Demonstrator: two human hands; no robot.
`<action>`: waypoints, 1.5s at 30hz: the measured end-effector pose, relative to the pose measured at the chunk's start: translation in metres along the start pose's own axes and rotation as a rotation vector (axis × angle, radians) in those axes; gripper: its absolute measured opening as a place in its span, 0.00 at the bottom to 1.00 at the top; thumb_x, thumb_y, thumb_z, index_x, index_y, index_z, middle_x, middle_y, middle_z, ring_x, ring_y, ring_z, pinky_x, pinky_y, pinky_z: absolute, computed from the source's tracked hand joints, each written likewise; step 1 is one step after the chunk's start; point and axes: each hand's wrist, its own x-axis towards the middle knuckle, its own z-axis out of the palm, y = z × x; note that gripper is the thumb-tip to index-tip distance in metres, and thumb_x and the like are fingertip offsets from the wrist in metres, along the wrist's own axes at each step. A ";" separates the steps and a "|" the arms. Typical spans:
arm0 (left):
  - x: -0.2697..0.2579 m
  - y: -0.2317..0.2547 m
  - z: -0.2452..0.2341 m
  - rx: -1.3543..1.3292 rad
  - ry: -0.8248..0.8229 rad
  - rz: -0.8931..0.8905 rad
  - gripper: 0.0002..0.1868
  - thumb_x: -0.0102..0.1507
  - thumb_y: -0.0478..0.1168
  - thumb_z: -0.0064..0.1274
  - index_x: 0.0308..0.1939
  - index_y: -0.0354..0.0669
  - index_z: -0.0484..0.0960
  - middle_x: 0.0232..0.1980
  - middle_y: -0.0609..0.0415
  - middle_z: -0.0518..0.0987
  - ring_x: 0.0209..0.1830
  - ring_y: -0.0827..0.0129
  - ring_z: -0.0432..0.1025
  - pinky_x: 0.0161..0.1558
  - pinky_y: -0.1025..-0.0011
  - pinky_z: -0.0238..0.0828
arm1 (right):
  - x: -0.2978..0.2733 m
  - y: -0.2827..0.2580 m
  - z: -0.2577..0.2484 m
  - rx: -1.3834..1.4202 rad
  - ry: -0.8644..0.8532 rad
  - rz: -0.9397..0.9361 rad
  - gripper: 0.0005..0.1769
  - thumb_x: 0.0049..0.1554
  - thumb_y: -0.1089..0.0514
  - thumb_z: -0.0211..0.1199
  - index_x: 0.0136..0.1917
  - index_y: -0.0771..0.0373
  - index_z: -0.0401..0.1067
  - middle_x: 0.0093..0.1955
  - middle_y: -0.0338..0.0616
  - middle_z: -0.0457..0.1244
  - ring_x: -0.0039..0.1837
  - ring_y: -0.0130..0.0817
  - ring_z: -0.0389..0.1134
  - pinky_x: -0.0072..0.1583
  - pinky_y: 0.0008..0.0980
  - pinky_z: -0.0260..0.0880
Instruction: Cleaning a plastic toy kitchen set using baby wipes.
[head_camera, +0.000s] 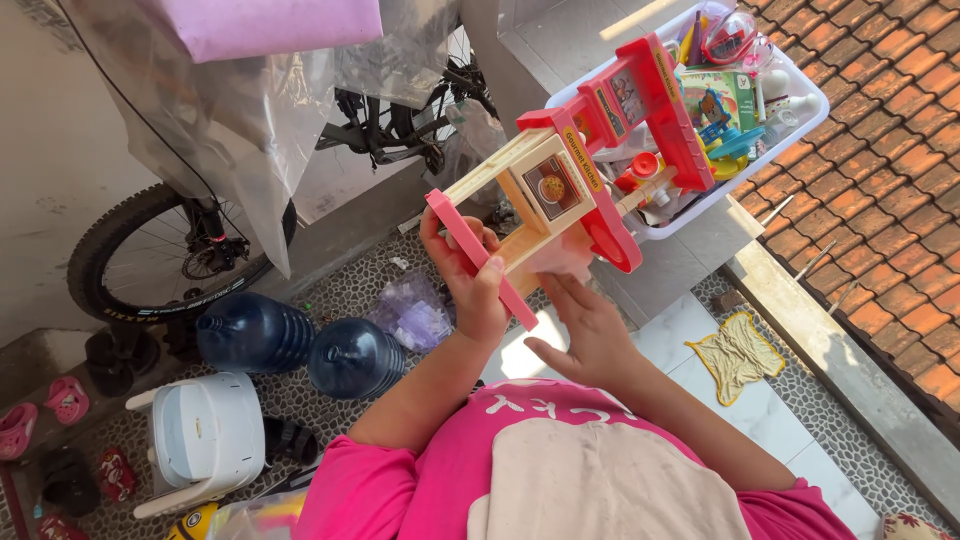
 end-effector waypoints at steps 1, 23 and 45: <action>0.000 -0.001 -0.002 0.002 0.002 0.008 0.46 0.56 0.30 0.47 0.77 0.47 0.49 0.51 0.56 0.61 0.49 0.71 0.60 0.60 0.69 0.64 | -0.001 0.000 0.001 0.002 0.000 -0.009 0.49 0.54 0.41 0.65 0.77 0.74 0.56 0.73 0.63 0.58 0.71 0.58 0.62 0.65 0.46 0.67; -0.017 -0.020 -0.023 0.130 0.002 -0.135 0.46 0.55 0.28 0.48 0.77 0.48 0.50 0.54 0.55 0.64 0.47 0.72 0.62 0.53 0.72 0.66 | -0.001 0.007 0.008 0.147 0.204 -0.044 0.11 0.50 0.68 0.70 0.47 0.65 0.75 0.48 0.48 0.67 0.53 0.46 0.70 0.54 0.40 0.70; 0.000 0.024 0.007 0.619 -0.401 0.384 0.48 0.46 0.32 0.63 0.69 0.45 0.59 0.56 0.43 0.74 0.51 0.51 0.75 0.54 0.59 0.74 | -0.006 0.039 0.005 -0.226 0.413 -0.226 0.38 0.61 0.38 0.55 0.62 0.79 0.68 0.68 0.65 0.59 0.72 0.67 0.60 0.76 0.64 0.49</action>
